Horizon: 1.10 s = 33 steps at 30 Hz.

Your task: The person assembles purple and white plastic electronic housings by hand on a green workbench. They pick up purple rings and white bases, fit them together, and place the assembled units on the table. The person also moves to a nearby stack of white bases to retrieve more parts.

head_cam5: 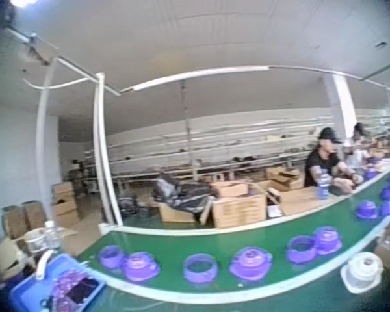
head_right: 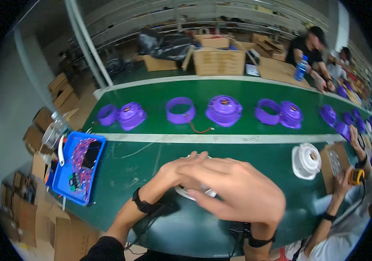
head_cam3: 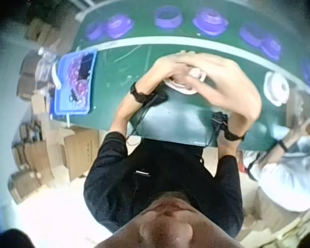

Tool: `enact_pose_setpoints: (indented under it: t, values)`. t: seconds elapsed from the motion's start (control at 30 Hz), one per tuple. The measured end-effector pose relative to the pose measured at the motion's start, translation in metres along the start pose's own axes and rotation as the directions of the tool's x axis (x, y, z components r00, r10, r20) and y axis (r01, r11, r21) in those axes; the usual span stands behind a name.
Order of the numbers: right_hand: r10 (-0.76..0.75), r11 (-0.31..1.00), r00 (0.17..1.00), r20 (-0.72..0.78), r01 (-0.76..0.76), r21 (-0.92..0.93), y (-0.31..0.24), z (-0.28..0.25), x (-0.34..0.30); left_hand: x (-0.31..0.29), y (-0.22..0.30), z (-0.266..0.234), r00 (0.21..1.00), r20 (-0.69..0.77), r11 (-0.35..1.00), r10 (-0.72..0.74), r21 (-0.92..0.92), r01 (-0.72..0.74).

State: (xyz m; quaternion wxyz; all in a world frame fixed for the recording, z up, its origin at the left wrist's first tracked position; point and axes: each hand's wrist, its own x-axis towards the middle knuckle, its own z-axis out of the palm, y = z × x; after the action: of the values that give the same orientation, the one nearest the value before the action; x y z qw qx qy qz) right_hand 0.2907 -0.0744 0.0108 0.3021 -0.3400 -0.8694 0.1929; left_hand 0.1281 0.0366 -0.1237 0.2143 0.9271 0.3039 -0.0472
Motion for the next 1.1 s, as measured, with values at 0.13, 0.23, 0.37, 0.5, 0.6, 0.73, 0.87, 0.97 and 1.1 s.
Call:
enact_pose_setpoints:
  t: [0.13,0.23,0.37,0.5,0.6,0.73,0.87,0.97,1.1]
  values:
    - [0.043,0.999,0.999,-0.011,-0.043,-0.007,0.004,0.0,0.003,-0.019,-0.013,-0.043,0.996,0.079,0.991,-0.036,-0.123,0.045]
    - [0.064,0.998,0.998,0.001,-0.064,0.011,0.012,0.003,0.005,-0.031,-0.02,-0.052,0.983,0.069,0.983,-0.171,-0.053,0.175]
    - [0.087,0.996,0.996,0.035,-0.087,-0.003,0.008,0.005,0.011,-0.013,-0.028,-0.04,0.937,0.071,0.938,-0.342,0.083,0.336]
    - [0.113,0.994,0.992,0.063,-0.114,-0.001,0.007,0.005,0.013,-0.016,-0.04,-0.045,0.963,-0.018,0.962,-0.27,-0.048,0.269]
    - [0.104,0.995,0.993,0.055,-0.104,-0.005,0.007,0.005,0.012,-0.032,-0.095,-0.058,0.958,-0.285,0.985,-0.032,-0.17,-0.018]
    - [0.078,0.997,0.996,0.038,-0.079,0.016,0.011,0.003,0.009,-0.128,-0.188,-0.074,0.736,-0.572,0.927,-0.363,-0.143,0.346]
    - [0.069,0.997,0.996,0.049,-0.071,0.037,0.008,0.001,0.011,-0.235,-0.281,-0.044,0.14,-0.58,0.392,-0.802,-0.335,0.857]
    - [0.082,0.992,0.988,0.128,-0.093,0.082,0.011,0.007,0.018,-0.287,-0.314,-0.028,-0.059,-0.433,0.181,-0.899,-0.49,0.853]
    - [0.043,0.989,0.987,0.158,-0.064,0.13,0.008,0.011,0.02,-0.31,-0.346,-0.006,0.021,-0.42,0.226,-0.907,-0.445,0.867]
